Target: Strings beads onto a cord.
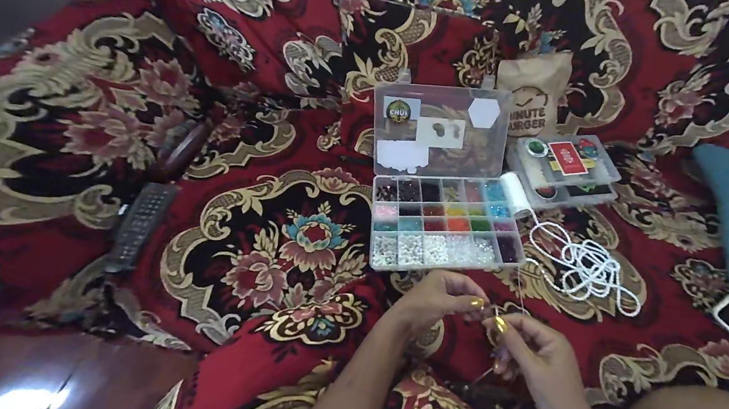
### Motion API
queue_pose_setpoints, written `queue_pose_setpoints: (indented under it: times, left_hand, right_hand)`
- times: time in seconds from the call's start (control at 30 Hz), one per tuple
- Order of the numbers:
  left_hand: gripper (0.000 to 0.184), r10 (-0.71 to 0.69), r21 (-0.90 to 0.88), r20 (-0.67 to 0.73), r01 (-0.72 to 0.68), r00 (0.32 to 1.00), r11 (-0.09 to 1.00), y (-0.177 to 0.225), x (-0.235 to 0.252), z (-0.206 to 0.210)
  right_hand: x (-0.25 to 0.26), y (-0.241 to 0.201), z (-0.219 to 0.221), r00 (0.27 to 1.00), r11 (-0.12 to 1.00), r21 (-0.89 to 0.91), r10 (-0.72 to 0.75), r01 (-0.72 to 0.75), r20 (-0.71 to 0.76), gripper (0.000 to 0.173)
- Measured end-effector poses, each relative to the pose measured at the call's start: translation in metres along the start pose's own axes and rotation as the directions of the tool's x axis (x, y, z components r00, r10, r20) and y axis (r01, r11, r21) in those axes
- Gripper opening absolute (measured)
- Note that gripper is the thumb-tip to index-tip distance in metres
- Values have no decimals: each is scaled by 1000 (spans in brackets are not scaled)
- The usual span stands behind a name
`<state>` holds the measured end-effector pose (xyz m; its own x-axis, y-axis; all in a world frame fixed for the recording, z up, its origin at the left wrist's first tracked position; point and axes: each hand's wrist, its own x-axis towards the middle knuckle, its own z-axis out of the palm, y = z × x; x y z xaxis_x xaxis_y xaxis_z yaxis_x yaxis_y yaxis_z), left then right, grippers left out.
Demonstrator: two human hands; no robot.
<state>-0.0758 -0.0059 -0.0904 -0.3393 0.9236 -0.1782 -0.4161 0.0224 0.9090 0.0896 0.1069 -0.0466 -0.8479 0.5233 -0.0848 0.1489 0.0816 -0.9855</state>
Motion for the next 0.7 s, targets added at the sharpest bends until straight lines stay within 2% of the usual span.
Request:
queue_pose_setpoints:
  times: [0.07, 0.17, 0.27, 0.3, 0.37, 0.43, 0.53, 0.7]
  left_hand:
    - [12, 0, 11, -18, 0, 1000, 1000, 2, 0, 1]
    - [14, 53, 39, -142, -48, 989, 998, 10, -1, 5]
    - [13, 232, 233, -353, -155, 906, 960, 11, 3, -2]
    - [15, 306, 372, -399, -152, 865, 916, 9, 4, -8]
    - [17, 451, 666, -432, -60, 781, 743, 6, 3, -20]
    - [15, 522, 813, -429, 63, 737, 579, 7, 1, -25]
    - [14, 510, 877, -412, 177, 755, 446, 11, 0, -24]
    - [14, 511, 898, -404, 224, 759, 379, 7, 1, -25]
  right_hand:
    - [7, -4, -8, 999, 999, 4, -36, 36, -27, 19]
    - [20, -16, -24, 994, 997, 2, -75, 76, -81, 21]
    - [35, -25, -41, 979, 992, 4, -123, 125, -160, 21]
    - [41, -28, -47, 973, 991, 1, -128, 131, -190, 20]
    - [49, -35, -57, 965, 991, -19, -137, 136, -223, 20]
    - [57, -40, -64, 960, 985, -35, -174, 170, -219, 20]
    - [70, -45, -70, 949, 979, -56, -206, 198, -237, 21]
    - [87, -42, -73, 946, 978, 5, -202, 210, -252, 18]
